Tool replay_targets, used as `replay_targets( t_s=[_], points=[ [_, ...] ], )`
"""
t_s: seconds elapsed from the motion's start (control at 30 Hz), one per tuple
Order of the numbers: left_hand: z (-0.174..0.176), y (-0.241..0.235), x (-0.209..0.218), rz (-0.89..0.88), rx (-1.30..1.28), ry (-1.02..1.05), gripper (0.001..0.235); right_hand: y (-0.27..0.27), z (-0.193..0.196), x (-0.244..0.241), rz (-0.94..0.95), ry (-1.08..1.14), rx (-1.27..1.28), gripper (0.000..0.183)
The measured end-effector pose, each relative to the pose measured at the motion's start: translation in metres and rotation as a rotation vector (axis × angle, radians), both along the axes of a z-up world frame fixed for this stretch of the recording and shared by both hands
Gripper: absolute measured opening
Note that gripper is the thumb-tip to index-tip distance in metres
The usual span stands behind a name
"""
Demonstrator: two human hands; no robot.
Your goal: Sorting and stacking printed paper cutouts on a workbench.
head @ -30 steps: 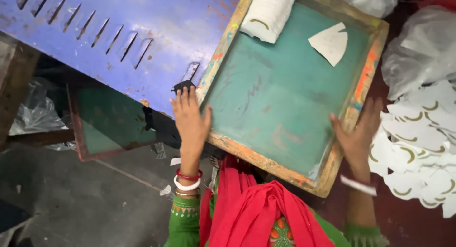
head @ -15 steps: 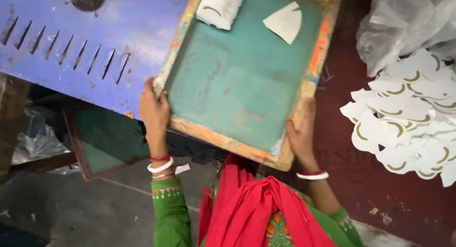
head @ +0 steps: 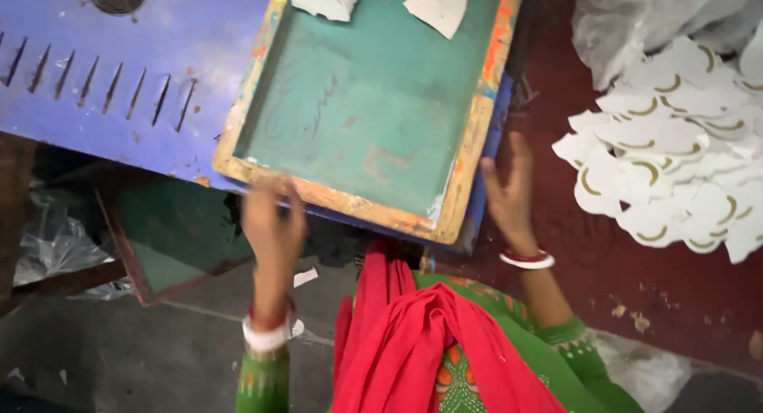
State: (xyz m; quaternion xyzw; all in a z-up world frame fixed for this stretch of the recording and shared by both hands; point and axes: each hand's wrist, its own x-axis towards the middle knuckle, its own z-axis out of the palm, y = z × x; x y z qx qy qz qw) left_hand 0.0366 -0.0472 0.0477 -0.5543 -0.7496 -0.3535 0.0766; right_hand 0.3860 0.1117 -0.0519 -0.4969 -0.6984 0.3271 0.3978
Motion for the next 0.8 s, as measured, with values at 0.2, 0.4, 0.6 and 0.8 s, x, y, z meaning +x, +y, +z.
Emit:
replay_targets(
  t_s=[0.2, 0.4, 0.6, 0.8],
  points=[
    [-0.098, -0.193, 0.114, -0.213, -0.374, -0.949, 0.030, -0.036, -0.003, 0.118, -0.282, -0.057, -0.029, 0.046],
    [-0.244, -0.414, 0.125, -0.322, -0.560, -0.898, 0.030, -0.061, 0.012, 0.204, -0.422, -0.351, 0.064, 0.040],
    [-0.260, -0.455, 0.157, -0.299, -0.723, -0.848, 0.030, 0.007, -0.004, 0.343, -0.488, -0.349, 0.020, 0.056],
    [-0.233, -0.396, 0.223, -0.231, -0.849, -0.801, 0.030, 0.112, -0.029, 0.456, -0.155, -0.599, -0.080, 0.095]
  ],
)
